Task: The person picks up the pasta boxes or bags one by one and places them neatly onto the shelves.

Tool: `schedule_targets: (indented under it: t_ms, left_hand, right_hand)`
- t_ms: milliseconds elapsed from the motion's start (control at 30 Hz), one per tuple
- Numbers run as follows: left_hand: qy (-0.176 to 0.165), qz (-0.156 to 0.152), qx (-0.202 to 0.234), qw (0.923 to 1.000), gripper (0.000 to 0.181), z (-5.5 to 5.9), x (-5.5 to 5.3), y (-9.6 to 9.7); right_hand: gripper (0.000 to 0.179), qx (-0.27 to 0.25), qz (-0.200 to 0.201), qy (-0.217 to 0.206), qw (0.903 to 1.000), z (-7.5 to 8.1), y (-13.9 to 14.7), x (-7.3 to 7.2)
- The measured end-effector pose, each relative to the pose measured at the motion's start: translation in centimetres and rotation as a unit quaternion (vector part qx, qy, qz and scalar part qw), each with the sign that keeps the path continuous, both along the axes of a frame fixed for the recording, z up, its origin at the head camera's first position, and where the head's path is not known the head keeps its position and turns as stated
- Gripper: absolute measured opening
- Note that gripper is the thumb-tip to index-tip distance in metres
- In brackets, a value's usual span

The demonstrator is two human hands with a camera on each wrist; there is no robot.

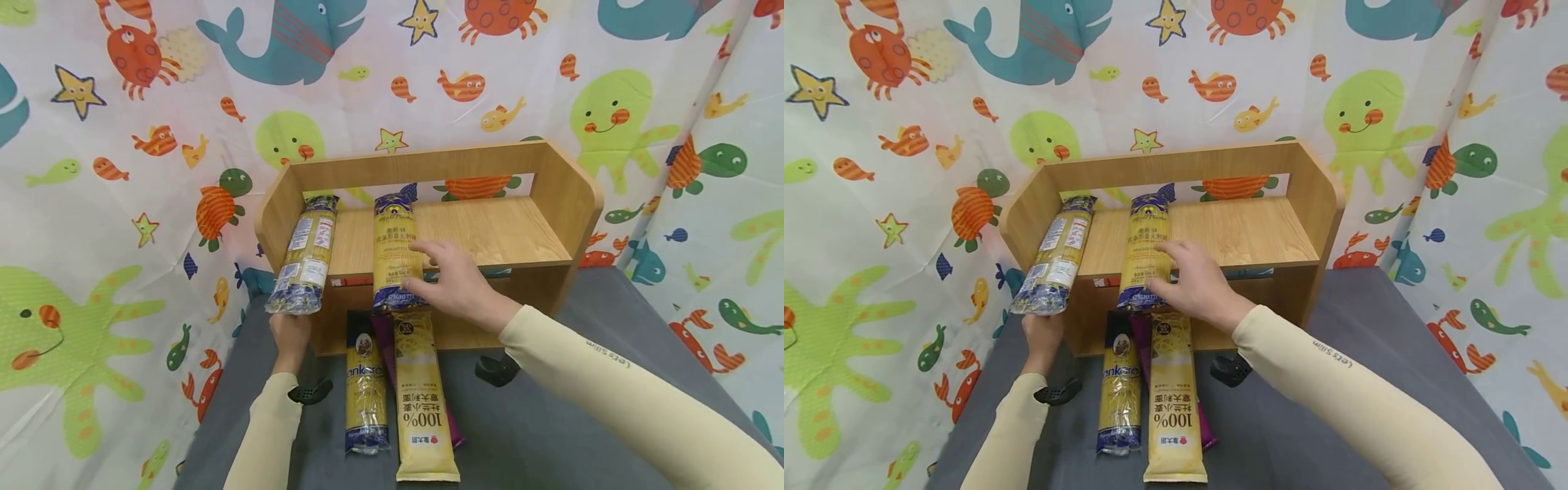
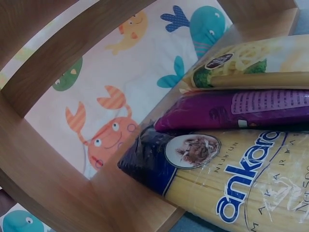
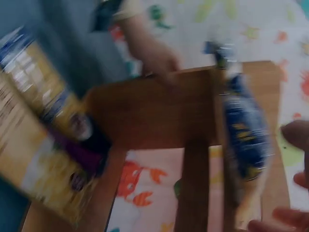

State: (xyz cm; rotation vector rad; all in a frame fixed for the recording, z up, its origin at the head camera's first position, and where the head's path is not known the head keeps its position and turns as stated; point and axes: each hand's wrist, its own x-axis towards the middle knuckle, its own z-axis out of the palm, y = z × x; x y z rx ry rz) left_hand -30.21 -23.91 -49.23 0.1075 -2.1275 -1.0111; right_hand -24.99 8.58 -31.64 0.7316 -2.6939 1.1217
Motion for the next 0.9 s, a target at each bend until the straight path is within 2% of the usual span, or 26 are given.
schedule_targets:
  t_ms: [33,100,200,267,367,467,600,900]
  left_hand:
    - [0.001,0.003,-0.002,1.0000,0.026,0.0,0.0,-0.1]
    - [0.002,0.006,-0.004,1.0000,0.026,0.0,0.0,-0.3]
    - [0.002,0.007,-0.004,1.0000,0.026,0.0,0.0,-0.3]
    - [0.009,0.006,-0.006,0.9999,0.025,-0.2,0.1,-0.3]
    - [0.030,0.000,-0.016,0.9994,0.024,-0.4,0.1,-0.2]
    - [0.053,-0.008,-0.026,0.9982,0.024,-0.5,0.0,-0.2]
    - [0.061,-0.009,-0.027,0.9977,0.024,-0.5,0.0,-0.3]
    - [0.045,-0.014,-0.023,0.9986,0.026,-0.4,-0.2,-0.3]
  right_hand:
    - [0.064,0.021,0.012,0.026,0.9994,-0.4,0.1,0.2]
    - [0.066,0.048,0.030,0.047,0.9973,-1.2,0.1,0.5]
    - [0.069,0.059,0.047,0.036,0.9965,-2.1,-0.2,0.5]
    - [0.069,0.057,0.044,0.027,0.9971,-2.5,-0.5,0.4]
    - [0.065,0.053,0.037,0.036,0.9973,-3.0,-0.9,0.1]
    - [0.061,0.052,0.031,0.053,0.9968,-3.1,-1.5,-0.1]
    - [0.058,0.050,0.034,0.062,0.9962,-3.1,-2.7,-0.3]
    - [0.057,0.057,0.043,0.057,0.9958,-2.9,-5.5,-0.5]
